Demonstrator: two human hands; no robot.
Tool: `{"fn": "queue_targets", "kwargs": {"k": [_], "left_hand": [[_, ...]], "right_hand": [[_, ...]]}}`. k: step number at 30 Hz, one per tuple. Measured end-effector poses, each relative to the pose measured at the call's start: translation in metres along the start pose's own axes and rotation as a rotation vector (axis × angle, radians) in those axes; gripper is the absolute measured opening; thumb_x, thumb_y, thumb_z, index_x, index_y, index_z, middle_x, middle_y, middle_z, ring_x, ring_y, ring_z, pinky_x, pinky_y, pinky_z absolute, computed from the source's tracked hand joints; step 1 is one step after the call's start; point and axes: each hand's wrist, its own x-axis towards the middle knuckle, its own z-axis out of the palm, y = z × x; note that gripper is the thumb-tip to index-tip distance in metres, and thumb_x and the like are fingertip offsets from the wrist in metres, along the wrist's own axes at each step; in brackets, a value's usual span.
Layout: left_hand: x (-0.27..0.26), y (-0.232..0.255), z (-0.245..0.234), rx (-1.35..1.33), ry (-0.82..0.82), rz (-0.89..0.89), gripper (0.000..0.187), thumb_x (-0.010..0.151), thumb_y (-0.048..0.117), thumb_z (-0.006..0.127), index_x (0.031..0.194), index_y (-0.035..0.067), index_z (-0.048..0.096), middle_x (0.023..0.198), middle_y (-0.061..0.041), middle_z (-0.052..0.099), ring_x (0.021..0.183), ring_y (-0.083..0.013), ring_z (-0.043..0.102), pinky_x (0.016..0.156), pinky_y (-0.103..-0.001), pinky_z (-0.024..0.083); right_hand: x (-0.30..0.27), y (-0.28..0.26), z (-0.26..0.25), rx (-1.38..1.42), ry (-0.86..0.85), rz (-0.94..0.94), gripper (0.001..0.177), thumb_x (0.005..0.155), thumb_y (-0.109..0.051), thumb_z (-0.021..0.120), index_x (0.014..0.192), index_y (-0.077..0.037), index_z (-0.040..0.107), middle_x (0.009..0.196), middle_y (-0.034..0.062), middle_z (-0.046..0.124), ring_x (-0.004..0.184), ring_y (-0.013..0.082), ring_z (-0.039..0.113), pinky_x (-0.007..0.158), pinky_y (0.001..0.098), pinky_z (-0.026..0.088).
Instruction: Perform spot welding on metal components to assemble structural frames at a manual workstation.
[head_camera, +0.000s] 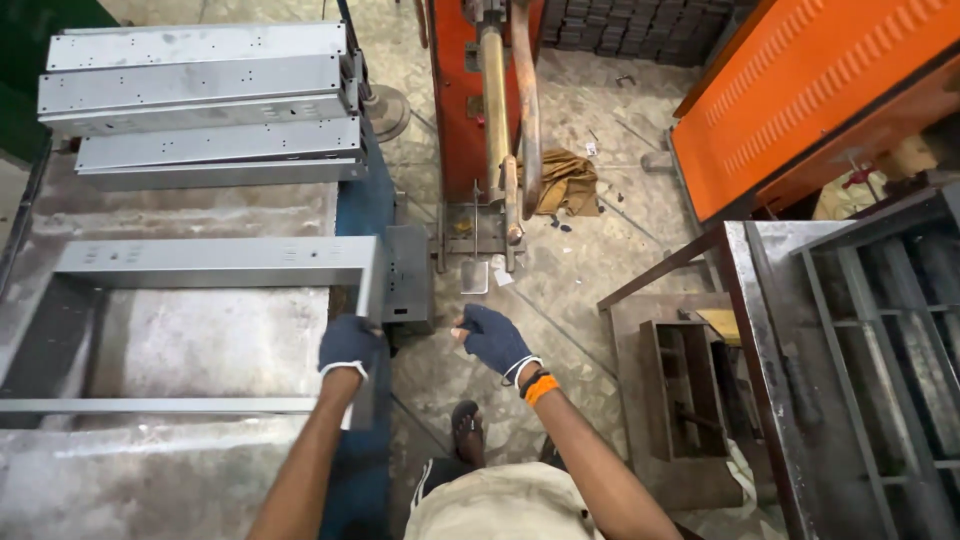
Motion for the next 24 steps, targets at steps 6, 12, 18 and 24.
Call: {"fn": "queue_targets", "kwargs": {"k": [6, 12, 18, 24], "left_hand": [[-0.084, 0.133, -0.028, -0.208, 0.079, 0.253, 0.023, 0.068, 0.022, 0.075, 0.088, 0.013, 0.084, 0.09, -0.019, 0.074, 0.087, -0.0413, 0.07, 0.081, -0.05, 0.055], [-0.155, 0.263, -0.038, -0.704, -0.234, 0.159, 0.029, 0.081, 0.03, 0.078, 0.093, 0.003, 0.078, 0.075, -0.018, 0.073, 0.067, -0.0293, 0.072, 0.064, -0.042, 0.055], [-0.199, 0.366, -0.047, -0.976, -0.315, 0.129, 0.03, 0.088, 0.03, 0.072, 0.099, 0.002, 0.078, 0.073, -0.008, 0.073, 0.068, -0.014, 0.067, 0.064, -0.033, 0.053], [-0.227, 0.42, -0.06, -1.067, -0.283, 0.191, 0.03, 0.092, 0.031, 0.07, 0.093, 0.002, 0.078, 0.075, -0.005, 0.074, 0.069, -0.0117, 0.065, 0.065, -0.03, 0.052]], "right_hand": [[-0.014, 0.053, -0.01, 0.305, -0.034, 0.242, 0.033, 0.092, -0.032, 0.072, 0.112, -0.007, 0.069, 0.087, 0.0024, 0.069, 0.072, 0.0105, 0.064, 0.063, 0.0292, 0.055], [-0.03, 0.157, -0.057, 1.63, -0.421, 0.228, 0.044, 0.113, -0.036, 0.062, 0.136, 0.001, 0.062, 0.102, 0.007, 0.071, 0.069, 0.0134, 0.063, 0.065, 0.0261, 0.053], [-0.095, 0.135, -0.156, 1.339, -0.1, 0.306, 0.043, 0.097, -0.039, 0.059, 0.128, -0.009, 0.066, 0.106, 0.0071, 0.072, 0.092, 0.0199, 0.069, 0.081, 0.036, 0.056], [-0.12, 0.186, -0.192, 1.362, 0.094, 0.157, 0.04, 0.097, -0.027, 0.059, 0.132, -0.007, 0.06, 0.121, 0.0053, 0.07, 0.107, 0.0188, 0.069, 0.097, 0.0351, 0.056]]}}
